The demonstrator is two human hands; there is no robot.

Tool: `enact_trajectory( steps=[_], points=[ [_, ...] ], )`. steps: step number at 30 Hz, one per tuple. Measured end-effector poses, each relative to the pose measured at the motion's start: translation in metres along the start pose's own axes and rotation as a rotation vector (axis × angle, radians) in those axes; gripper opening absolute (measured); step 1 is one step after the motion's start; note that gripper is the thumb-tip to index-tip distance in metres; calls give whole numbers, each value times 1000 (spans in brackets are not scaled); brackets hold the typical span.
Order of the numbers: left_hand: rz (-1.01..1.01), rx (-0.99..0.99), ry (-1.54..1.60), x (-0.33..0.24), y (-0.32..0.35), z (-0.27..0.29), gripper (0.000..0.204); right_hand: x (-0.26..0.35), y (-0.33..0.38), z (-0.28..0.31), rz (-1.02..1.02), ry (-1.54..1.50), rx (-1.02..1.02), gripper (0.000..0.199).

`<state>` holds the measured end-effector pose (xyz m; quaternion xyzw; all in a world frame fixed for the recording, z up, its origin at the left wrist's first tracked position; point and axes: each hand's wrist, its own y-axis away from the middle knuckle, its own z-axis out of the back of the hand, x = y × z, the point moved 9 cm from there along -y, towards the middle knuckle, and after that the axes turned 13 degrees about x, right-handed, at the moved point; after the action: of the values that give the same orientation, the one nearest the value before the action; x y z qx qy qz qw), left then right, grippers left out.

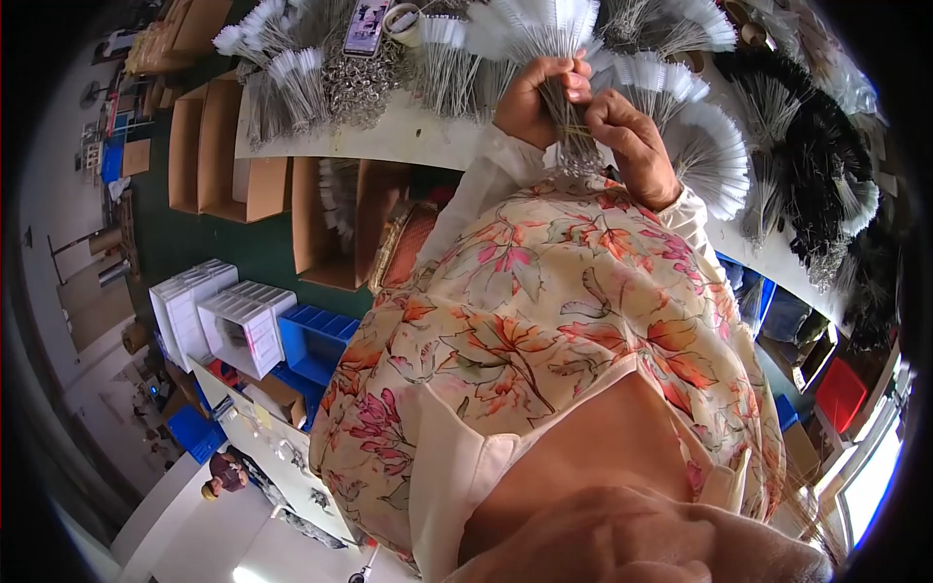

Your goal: Assembling small white bottle brushes by attaching metal rings to the wire handles.

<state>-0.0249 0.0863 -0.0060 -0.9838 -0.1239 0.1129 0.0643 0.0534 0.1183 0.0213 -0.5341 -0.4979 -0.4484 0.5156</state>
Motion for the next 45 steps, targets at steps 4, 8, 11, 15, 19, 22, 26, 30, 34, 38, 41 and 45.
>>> enact_trajectory(
  steps=[4, 8, 11, 15, 19, 22, 26, 30, 34, 38, 41, 45],
  points=[
    [52, 38, 96, -7, 2, -8, 34, -2, -6, -4, -35, -253, -108, 12],
    [2, 5, 45, -13, 9, -3, 31, -7, -9, -11, 105, -639, -54, 12],
    [-24, -25, 52, -12, 6, 3, 27, -2, -7, -6, 294, -782, -69, 13],
    [-52, -53, 128, -21, 9, 24, 43, -36, -11, 0, 91, -789, -91, 18],
    [-220, -75, 43, -55, 14, 29, 32, -21, -15, -3, -355, -102, -32, 32],
    [-274, -110, -31, -66, 11, 25, 16, -18, -18, -2, -359, -23, 26, 30],
    [-414, -215, -290, -91, 16, 69, 9, -17, -14, -1, 35, -309, -237, 19],
    [-562, -337, -541, -97, 19, 30, 8, 7, -12, 4, 257, -180, -305, 16],
    [-457, -223, -193, -97, 3, 41, 9, 60, -12, -39, 472, 425, 89, 15],
    [-258, 57, 80, -93, -32, 61, 24, 48, -16, -57, 412, 691, 137, 20],
    [-416, 151, 473, -107, -43, 38, 21, 7, -27, -15, -3, -136, -229, 26],
    [-425, 484, 407, -103, -48, -39, 12, -61, -38, -27, -181, -1253, -133, 14]
  ],
)
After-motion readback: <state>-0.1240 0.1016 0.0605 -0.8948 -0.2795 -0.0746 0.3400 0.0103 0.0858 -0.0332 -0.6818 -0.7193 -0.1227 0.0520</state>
